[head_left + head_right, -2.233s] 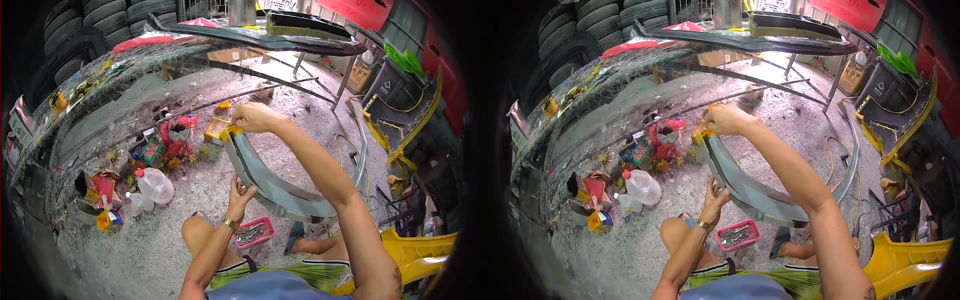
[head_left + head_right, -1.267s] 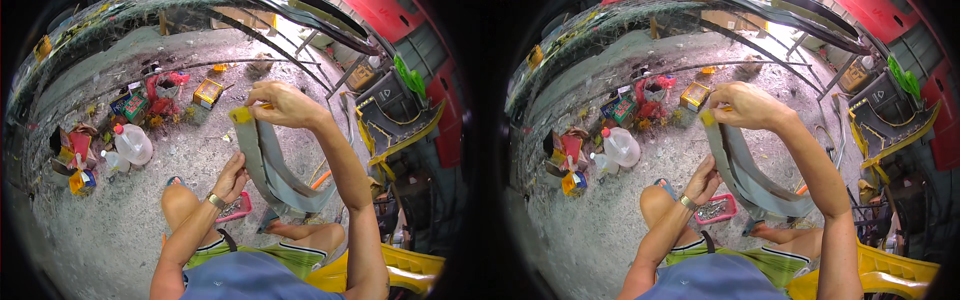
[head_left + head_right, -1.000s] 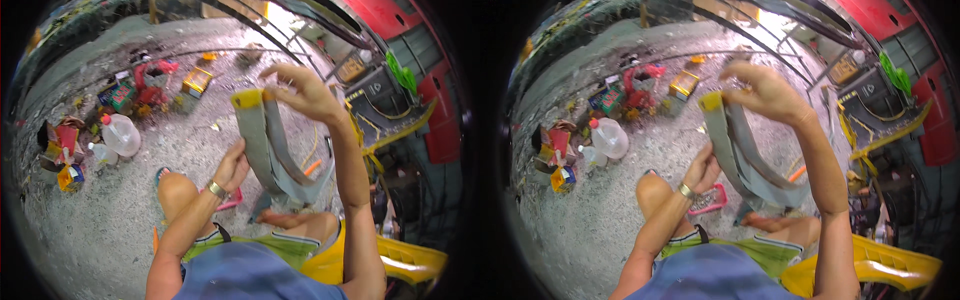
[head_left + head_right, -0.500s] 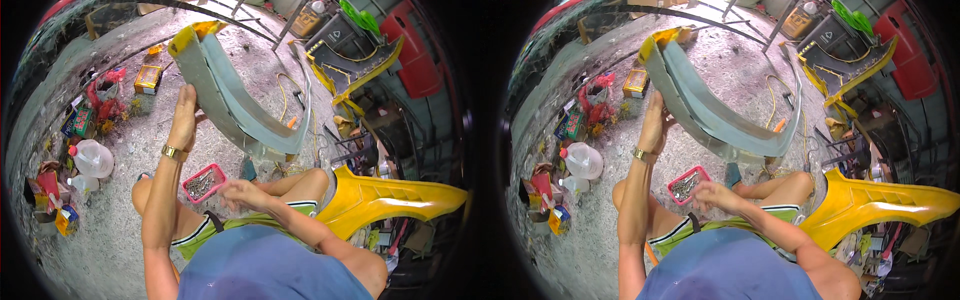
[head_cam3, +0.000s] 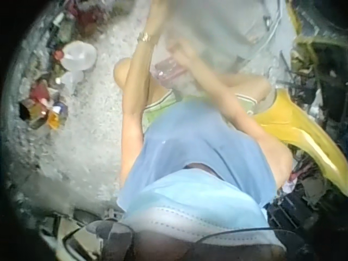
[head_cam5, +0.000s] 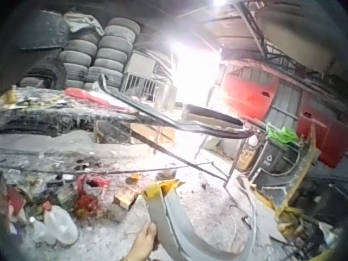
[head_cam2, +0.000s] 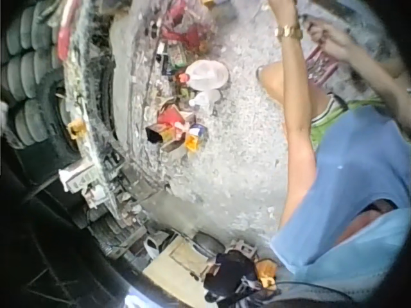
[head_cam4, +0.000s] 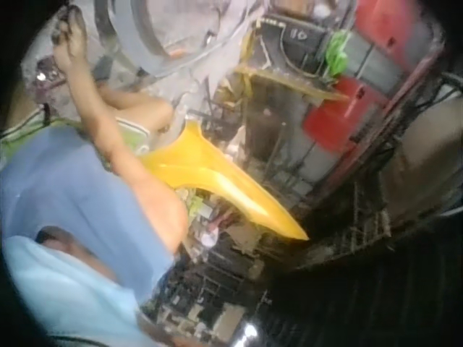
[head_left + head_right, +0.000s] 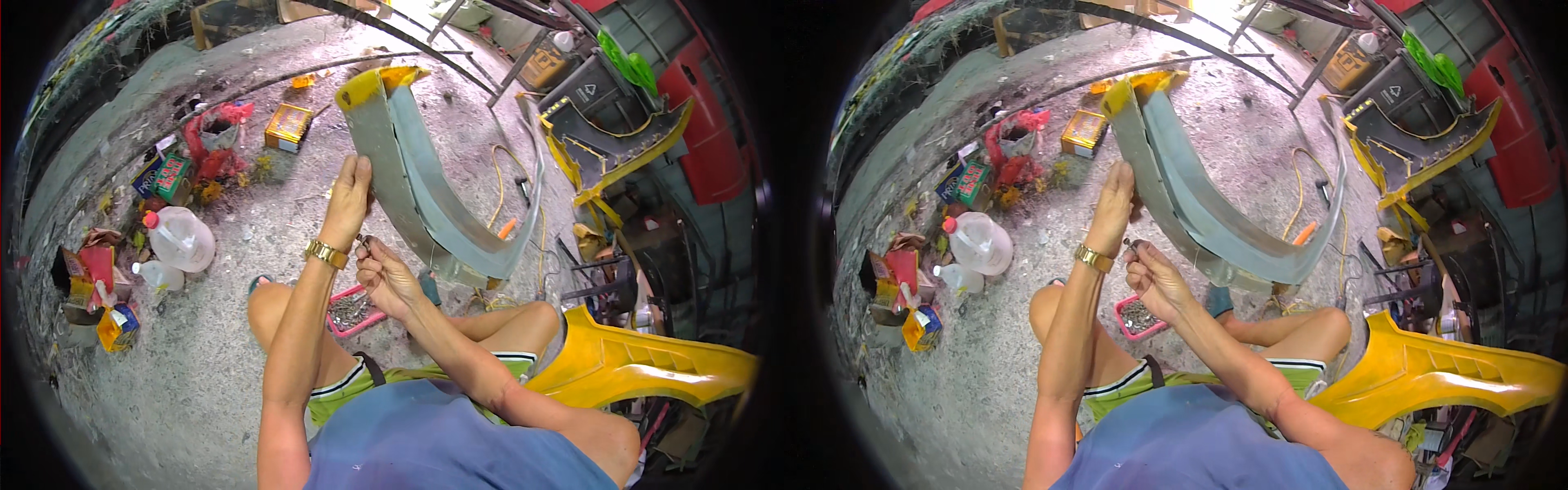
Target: The person aligns and fits fiberglass vehicle body parts together by hand, then takes fasteners from a tray and inserts them into the parts.
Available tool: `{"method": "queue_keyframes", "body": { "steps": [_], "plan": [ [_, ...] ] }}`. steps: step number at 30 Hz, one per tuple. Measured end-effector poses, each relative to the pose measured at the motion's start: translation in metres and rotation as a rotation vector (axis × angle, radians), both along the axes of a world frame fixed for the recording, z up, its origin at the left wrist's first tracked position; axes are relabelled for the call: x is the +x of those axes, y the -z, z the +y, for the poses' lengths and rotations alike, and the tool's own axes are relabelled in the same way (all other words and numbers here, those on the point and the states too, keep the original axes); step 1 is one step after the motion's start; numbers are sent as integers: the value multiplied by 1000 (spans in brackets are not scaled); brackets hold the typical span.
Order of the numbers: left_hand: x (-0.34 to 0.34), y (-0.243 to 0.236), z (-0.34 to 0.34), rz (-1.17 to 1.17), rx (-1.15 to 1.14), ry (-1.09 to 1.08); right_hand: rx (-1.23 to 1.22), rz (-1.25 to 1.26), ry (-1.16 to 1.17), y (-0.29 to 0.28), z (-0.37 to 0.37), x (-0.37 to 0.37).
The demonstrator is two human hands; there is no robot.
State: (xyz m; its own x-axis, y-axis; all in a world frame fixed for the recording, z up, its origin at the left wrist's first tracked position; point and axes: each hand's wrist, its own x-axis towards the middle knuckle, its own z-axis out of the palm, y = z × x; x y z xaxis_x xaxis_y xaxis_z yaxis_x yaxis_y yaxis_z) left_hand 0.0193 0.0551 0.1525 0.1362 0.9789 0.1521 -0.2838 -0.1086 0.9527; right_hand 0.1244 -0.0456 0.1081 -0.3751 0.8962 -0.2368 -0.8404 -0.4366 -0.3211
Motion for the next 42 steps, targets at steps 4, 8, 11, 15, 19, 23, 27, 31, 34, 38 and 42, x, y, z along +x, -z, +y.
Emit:
{"method": "queue_keyframes", "body": {
  "steps": [4,8,11,15,19,23,27,31,34,38,42],
  "plan": [
    [-2,-4,-14,-249,-287,94,-12,21,54,9,8,-10],
    [-4,3,-15,-232,-301,58,7,-61,95,7,8,-18],
    [0,0,-16,-270,-323,49,3,-98,130,8,7,-18],
    [1,4,-14,-281,-367,-6,38,-155,192,15,5,-20],
    [13,-8,-20,-305,-355,-148,57,-74,204,10,7,-21],
    [-1,7,-21,-294,-396,8,43,-100,189,18,8,-20],
    [0,9,-17,-267,-414,-41,80,-309,144,13,5,-13],
    [-2,15,-14,-286,-459,-41,100,-425,171,20,7,-20],
    [-7,18,-15,-309,-492,-40,144,-382,183,18,4,-23],
    [-8,19,-15,-302,-508,-55,139,-243,208,19,0,-25],
    [-15,23,-17,-290,-515,-14,101,-169,189,21,3,-28]
  ]
}}
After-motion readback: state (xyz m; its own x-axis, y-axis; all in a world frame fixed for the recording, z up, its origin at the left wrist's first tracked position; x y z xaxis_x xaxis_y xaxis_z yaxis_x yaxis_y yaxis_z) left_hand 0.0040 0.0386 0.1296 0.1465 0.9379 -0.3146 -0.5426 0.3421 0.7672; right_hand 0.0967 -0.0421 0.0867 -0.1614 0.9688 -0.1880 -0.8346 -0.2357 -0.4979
